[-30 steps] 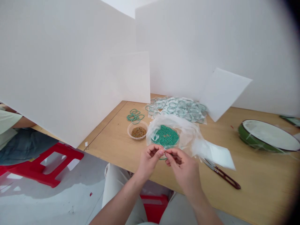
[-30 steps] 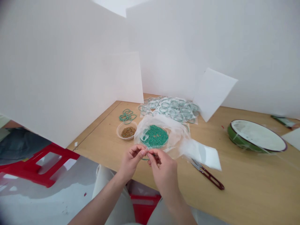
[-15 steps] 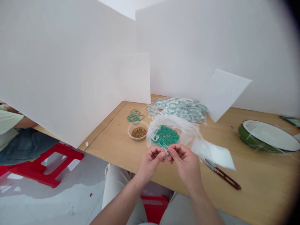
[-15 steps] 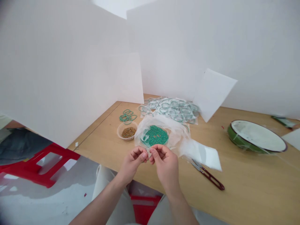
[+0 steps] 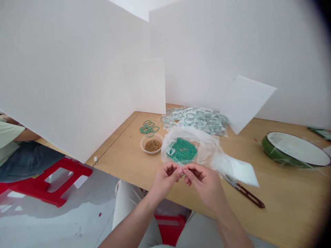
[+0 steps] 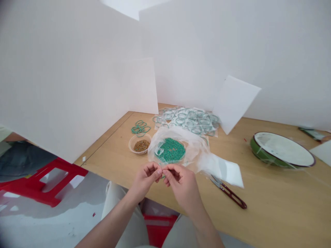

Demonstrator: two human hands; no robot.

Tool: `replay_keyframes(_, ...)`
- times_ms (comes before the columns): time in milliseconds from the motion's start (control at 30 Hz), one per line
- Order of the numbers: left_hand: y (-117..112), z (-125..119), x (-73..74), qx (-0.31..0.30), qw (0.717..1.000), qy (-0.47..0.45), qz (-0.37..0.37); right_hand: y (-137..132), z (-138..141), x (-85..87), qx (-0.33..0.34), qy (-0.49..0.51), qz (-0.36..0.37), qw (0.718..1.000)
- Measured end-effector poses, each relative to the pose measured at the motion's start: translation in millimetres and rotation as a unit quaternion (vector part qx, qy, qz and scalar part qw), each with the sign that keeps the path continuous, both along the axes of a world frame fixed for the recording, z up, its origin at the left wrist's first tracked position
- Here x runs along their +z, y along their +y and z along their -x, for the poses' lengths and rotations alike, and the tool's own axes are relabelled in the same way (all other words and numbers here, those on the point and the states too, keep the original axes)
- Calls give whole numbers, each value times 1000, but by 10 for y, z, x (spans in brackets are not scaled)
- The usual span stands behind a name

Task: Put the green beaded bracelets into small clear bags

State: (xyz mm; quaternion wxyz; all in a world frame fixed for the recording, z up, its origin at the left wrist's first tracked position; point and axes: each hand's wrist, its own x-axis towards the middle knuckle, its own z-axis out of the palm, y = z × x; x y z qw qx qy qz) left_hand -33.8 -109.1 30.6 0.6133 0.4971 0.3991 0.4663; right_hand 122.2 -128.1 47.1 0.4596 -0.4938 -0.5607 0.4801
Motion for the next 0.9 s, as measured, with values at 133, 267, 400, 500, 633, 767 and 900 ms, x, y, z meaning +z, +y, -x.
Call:
replay_keyframes(133,-28,-5,13,12,1000,11,-6,-11,23,-12,5,7,-1,1000)
replay_keyframes(267,-54,-25,-9,24,999,31,-25,5,72,-27,-35,39,10,999)
replay_keyframes(400,-45,-40,-37,22,999,2,-44,25,98,-59,-23,96,25,995)
replay_keyframes(500,-27,-32,-34,19,997,-11,-72,41,110,-83,-6,135,53,989)
replay_keyframes(633,-15,-11,-24,27,992,28,-117,54,118,-65,2,155,84,984)
replay_keyframes(767,-6,3,-45,80,982,63,-158,52,125,-4,10,161,98,982)
replay_keyframes(900,-12,15,-62,119,966,89,-213,50,147,4,-3,184,98,978)
